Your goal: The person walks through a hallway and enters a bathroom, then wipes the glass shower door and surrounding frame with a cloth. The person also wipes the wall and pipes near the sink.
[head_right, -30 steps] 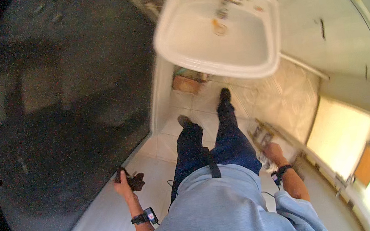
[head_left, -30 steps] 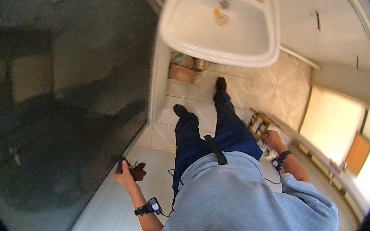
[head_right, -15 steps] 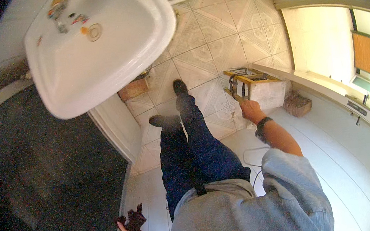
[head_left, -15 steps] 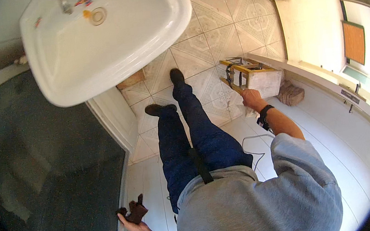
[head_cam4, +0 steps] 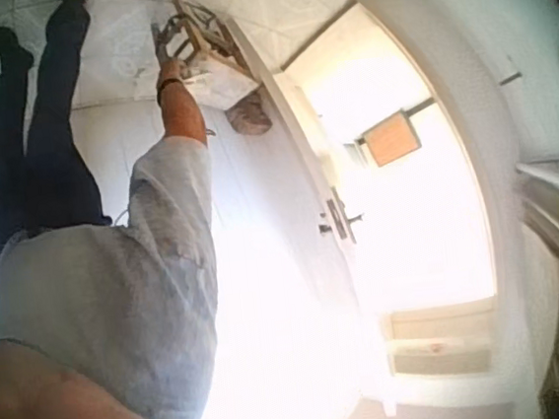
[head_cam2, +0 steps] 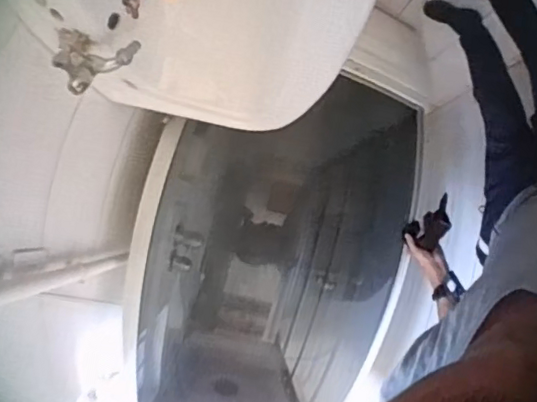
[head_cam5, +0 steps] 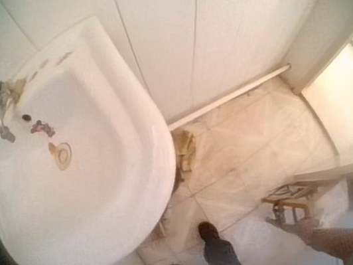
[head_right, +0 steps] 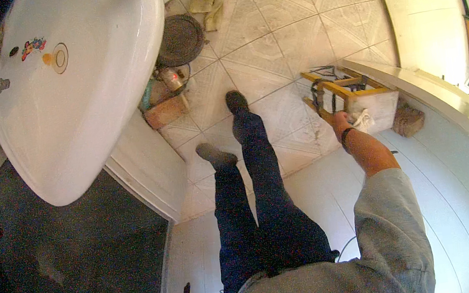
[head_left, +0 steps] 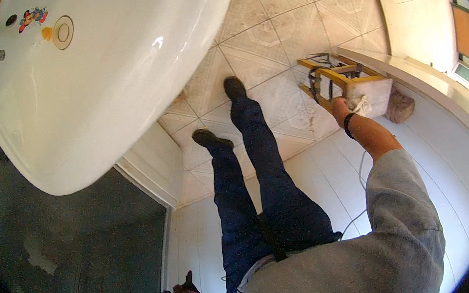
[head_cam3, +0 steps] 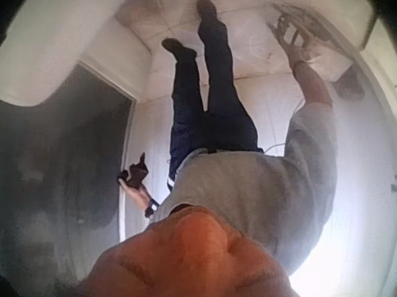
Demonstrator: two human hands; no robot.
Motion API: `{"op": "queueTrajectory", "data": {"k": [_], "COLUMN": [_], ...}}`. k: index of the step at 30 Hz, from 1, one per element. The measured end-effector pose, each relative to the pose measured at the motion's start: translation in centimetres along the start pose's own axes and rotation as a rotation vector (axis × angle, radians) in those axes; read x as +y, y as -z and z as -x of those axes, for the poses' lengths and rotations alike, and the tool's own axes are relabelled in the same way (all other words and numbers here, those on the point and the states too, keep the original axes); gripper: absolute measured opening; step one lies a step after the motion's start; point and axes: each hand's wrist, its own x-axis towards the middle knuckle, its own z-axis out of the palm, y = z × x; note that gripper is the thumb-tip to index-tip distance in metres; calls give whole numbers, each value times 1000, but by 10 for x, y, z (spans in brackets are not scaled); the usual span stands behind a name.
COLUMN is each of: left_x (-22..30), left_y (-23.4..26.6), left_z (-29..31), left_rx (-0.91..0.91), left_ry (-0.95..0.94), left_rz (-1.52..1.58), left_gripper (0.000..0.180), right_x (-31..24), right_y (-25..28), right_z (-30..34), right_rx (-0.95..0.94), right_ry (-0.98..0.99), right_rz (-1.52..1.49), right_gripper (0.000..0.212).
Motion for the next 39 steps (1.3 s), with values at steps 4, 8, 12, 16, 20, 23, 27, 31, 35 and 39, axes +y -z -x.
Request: {"op": "queueTrajectory", "data": {"k": [4, 8, 12, 16, 20, 23, 27, 31, 35, 39], "left_x": [20, 33, 48, 66, 74, 79, 83, 84, 88, 95], "left_y": [-8, -14, -20, -23, -27, -32, -43, -63, -75, -76], "left_z": [9, 17, 18, 24, 35, 39, 41, 53, 52, 36], "left_rx": [39, 70, 31, -53, 38, -2, -57, 1, 117, 165], "left_ry": [70, 37, 51, 89, 107, 122, 161, 51, 8, 21], "left_rz": [79, 16, 70, 206, 73, 202, 148, 98, 86, 98], "left_gripper": [47, 49, 47, 45, 44, 44, 45, 57, 52, 51], "right_x": [-13, -25, -28, -32, -46, -59, -77, -81, -87, -96], "right_y": [-9, -16, -15, -13, -15, -12, 5, 18, 23, 30], "right_z": [-32, -39, -37, -31, -20, -6, 20, 54, 87, 102], "right_rx": [-48, -57, -57, -36, 29, 116, 231, 365, 353, 256], "right_ry": [-16, -6, 8, 24, 46, 61, 148, 348, 346, 602], "right_rz": [158, 86, -5, -108, -284, -445, -618, -545, -842, -910], "right_gripper": [21, 21, 20, 21, 21, 22, 24, 26, 29, 42]}}
